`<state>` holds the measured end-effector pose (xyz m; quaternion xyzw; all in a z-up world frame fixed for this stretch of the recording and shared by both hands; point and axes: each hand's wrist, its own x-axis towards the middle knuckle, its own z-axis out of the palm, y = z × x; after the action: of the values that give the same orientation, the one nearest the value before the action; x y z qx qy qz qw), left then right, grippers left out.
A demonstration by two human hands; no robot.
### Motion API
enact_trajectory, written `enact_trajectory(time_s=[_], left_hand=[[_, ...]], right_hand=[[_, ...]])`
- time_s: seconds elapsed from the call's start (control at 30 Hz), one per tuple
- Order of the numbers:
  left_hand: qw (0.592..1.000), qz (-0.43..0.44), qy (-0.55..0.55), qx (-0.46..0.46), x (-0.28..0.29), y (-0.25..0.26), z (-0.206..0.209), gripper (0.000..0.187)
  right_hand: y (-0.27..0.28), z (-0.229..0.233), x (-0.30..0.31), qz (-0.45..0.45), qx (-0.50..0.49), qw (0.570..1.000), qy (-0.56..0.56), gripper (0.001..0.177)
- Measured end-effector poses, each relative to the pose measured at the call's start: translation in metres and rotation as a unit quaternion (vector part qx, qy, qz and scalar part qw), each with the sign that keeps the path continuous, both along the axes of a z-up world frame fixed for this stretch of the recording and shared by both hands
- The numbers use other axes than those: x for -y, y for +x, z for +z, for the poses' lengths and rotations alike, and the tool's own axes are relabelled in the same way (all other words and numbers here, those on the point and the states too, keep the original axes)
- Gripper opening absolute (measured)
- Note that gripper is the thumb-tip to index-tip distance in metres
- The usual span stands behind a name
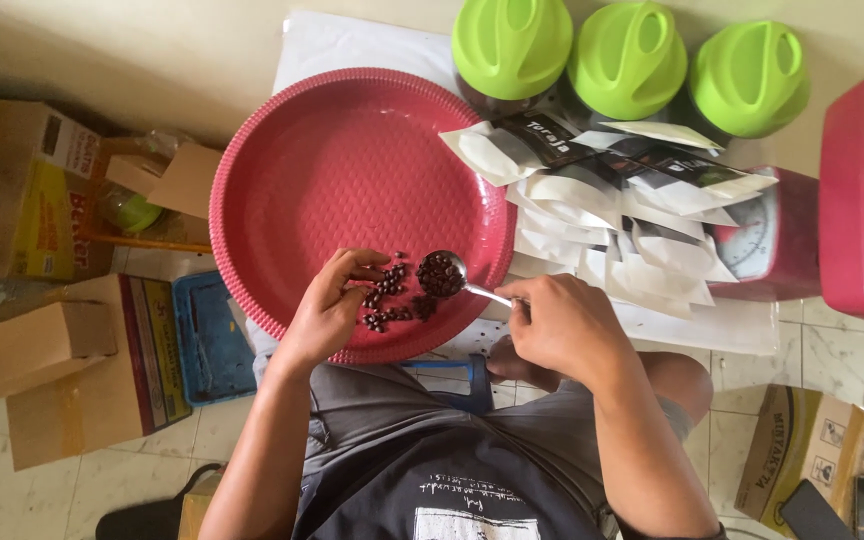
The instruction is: Filling small coffee bags with roasted beans using a spoon and organizing the bags into a stack.
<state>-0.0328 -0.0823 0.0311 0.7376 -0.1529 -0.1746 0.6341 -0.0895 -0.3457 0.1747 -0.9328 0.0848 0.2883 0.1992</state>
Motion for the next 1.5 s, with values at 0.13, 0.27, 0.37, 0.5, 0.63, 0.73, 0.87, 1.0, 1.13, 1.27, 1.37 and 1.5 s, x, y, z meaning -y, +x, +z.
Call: enact_trajectory(time_s=[0.13,0.27,0.37,0.5,0.63,0.73,0.87,1.0,1.13,1.27,1.37,1.5], left_hand=[[1.000,-0.009,0.000,0.009,0.020,-0.002,0.005,0.051],[1.000,-0.017,0.000,-0.013,0.041,-0.002,0.008,0.047],[0.999,-0.030,-0.004,-0.010,0.057,-0.001,0.003,0.045],[0.999,-0.044,0.007,-0.016,0.074,0.003,-0.005,0.046],[0.998,-0.051,-0.009,-0.030,0.090,-0.003,0.006,0.041],[0.999,-0.040,0.001,-0.026,0.093,-0.003,0.001,0.034],[0.999,-0.025,-0.003,-0.038,0.094,-0.002,0.009,0.032],[0.999,-0.014,-0.008,-0.032,0.093,-0.001,0.008,0.032],[0.999,-0.013,0.003,-0.032,0.092,0.001,0.002,0.031],[0.999,-0.001,0.018,-0.049,0.090,0.002,0.003,0.033],[0.998,0.006,0.022,-0.058,0.089,0.003,0.008,0.035],[0.998,0.019,0.016,-0.056,0.086,0.006,0.010,0.040]], right_hand=[[-0.011,0.022,0.010,-0.036,0.012,0.999,-0.006,0.040],[-0.024,0.029,0.033,-0.050,0.054,0.997,-0.029,0.039],[-0.036,0.039,0.050,-0.065,0.080,0.994,-0.038,0.038],[-0.056,0.057,0.066,-0.092,0.101,0.986,-0.096,0.034],[-0.078,0.057,0.115,-0.065,0.145,0.985,-0.068,0.038],[-0.092,0.075,0.139,-0.080,0.178,0.979,-0.057,0.042],[-0.115,0.091,0.173,-0.176,0.207,0.958,-0.094,0.040],[-0.128,0.088,0.209,-0.279,0.301,0.911,-0.043,0.036],[-0.133,0.077,0.227,-0.329,0.319,0.885,-0.079,0.040],[-0.136,0.065,0.240,-0.334,0.308,0.881,-0.132,0.041],[-0.133,0.058,0.245,-0.314,0.283,0.882,-0.208,0.038],[-0.134,0.045,0.247,-0.278,0.282,0.860,-0.321,0.038]])
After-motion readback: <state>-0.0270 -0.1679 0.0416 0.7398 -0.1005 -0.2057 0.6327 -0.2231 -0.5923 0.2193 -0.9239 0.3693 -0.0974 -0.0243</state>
